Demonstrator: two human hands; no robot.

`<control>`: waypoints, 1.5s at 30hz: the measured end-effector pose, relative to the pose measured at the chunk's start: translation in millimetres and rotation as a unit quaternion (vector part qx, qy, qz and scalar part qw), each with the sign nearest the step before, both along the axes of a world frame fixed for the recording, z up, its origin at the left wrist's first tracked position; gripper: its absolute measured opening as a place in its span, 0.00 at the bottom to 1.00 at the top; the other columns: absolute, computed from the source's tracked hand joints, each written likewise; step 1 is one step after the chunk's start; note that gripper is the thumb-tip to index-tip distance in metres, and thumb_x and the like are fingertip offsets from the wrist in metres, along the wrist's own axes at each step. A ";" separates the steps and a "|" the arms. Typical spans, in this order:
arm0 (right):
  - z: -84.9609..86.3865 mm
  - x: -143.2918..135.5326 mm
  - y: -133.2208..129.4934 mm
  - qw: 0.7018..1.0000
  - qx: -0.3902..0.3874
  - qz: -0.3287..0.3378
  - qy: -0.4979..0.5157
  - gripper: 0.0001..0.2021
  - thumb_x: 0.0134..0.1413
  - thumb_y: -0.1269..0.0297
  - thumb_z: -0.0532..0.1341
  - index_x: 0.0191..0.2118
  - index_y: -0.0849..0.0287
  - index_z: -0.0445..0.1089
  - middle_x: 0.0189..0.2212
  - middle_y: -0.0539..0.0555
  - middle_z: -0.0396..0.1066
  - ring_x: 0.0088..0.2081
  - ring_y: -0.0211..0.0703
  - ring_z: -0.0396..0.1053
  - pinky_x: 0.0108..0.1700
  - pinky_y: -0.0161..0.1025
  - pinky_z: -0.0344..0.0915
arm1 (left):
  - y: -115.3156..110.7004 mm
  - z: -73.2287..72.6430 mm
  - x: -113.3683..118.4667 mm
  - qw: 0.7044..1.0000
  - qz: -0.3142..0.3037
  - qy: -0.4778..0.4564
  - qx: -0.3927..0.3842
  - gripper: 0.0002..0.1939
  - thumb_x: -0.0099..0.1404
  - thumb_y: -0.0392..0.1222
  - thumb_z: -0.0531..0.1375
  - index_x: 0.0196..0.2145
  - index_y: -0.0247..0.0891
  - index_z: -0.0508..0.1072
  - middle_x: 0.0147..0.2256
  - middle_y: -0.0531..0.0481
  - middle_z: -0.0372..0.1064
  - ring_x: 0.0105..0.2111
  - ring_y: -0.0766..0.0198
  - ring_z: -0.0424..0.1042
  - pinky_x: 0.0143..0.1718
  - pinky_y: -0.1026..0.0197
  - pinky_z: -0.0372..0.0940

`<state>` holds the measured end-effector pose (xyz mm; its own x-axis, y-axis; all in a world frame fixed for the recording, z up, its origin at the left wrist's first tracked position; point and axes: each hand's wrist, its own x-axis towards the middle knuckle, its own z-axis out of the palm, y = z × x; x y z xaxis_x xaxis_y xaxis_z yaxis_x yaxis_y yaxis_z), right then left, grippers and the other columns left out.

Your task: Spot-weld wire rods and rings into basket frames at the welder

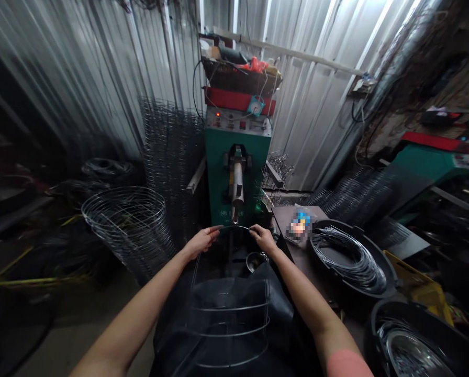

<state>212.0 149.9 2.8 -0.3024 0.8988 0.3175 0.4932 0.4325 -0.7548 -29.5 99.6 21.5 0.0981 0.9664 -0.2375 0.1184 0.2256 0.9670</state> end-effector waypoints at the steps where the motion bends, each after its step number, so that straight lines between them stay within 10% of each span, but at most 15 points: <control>1: -1.6 0.2 0.4 1.000 0.006 0.000 -0.012 0.14 0.51 0.57 0.53 0.34 0.60 0.70 0.23 0.49 0.67 0.26 0.37 0.62 0.31 0.32 0.59 | 2.9 -2.0 -0.3 1.000 0.000 0.012 0.014 0.25 0.58 0.51 0.53 0.51 0.38 0.64 0.21 0.58 0.52 0.14 0.76 0.47 0.14 0.69 0.40; 14: -8.6 -6.8 14.7 0.992 0.008 0.033 -0.121 0.14 0.57 0.67 0.52 0.46 0.52 0.69 0.38 0.51 0.74 0.39 0.42 0.71 0.42 0.35 0.63 | 37.4 -16.0 3.5 0.971 -0.059 0.139 0.187 0.21 0.53 0.44 0.55 0.45 0.39 0.72 0.38 0.51 0.74 0.40 0.60 0.69 0.46 0.58 0.59; 45: -15.5 -17.0 34.9 0.994 -0.013 0.004 -0.107 0.11 0.57 0.64 0.51 0.39 0.56 0.70 0.31 0.51 0.72 0.33 0.41 0.69 0.36 0.32 0.61 | 56.2 -15.5 -1.6 0.964 -0.046 0.175 0.193 0.20 0.55 0.47 0.55 0.43 0.37 0.73 0.37 0.48 0.74 0.39 0.57 0.70 0.45 0.57 0.61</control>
<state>195.0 184.8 -12.7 -0.3670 0.9035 0.2212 0.6403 0.4179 -0.6445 -31.1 155.8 6.0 0.1669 0.9805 0.1035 0.4556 -0.1698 0.8738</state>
